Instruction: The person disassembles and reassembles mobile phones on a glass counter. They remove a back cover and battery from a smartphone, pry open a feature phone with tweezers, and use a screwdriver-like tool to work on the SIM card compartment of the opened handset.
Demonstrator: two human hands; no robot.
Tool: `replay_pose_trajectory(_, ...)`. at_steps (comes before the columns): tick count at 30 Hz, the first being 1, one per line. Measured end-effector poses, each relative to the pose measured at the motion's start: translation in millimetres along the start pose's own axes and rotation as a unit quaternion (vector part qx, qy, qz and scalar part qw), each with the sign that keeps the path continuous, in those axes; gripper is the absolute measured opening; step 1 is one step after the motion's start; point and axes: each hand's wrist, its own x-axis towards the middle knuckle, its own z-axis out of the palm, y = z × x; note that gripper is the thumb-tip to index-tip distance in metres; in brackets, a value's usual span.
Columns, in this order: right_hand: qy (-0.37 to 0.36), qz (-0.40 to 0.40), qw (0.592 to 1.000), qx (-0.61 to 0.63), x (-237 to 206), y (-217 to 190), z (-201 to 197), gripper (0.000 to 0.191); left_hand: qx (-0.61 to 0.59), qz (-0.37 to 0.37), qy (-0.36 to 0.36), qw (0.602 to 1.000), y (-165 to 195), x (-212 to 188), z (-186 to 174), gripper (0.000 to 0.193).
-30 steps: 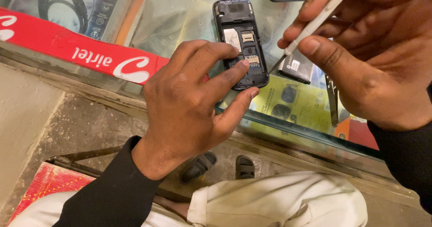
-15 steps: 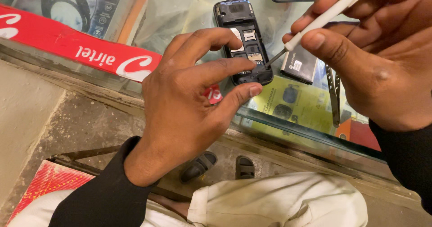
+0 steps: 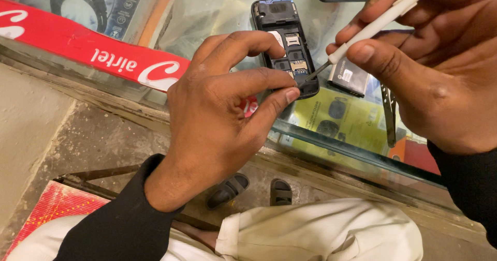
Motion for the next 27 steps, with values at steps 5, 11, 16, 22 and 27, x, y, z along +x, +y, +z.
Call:
replay_pose_trajectory(5,0.008,-0.010,0.988,0.156,-4,13,-3,0.014,-0.006,0.011,0.004,1.000,-1,-1,0,0.008)
replay_pose_trajectory(11,-0.060,-0.210,0.965,-0.144,0,4,-3,0.036,-0.005,0.009,0.005,1.000,1,-1,-2,0.010)
replay_pose_trajectory(16,-0.112,-0.335,0.911,-0.212,9,-2,4,0.038,-0.002,0.019,-0.013,1.000,2,1,-4,0.015)
replay_pose_trajectory(22,-0.118,-0.354,0.904,-0.210,12,-3,7,0.037,-0.017,0.013,-0.023,0.999,4,4,-5,0.015)
replay_pose_trajectory(27,-0.123,-0.373,0.888,-0.240,12,-2,4,0.035,-0.047,0.012,-0.045,0.998,3,5,-8,0.015)
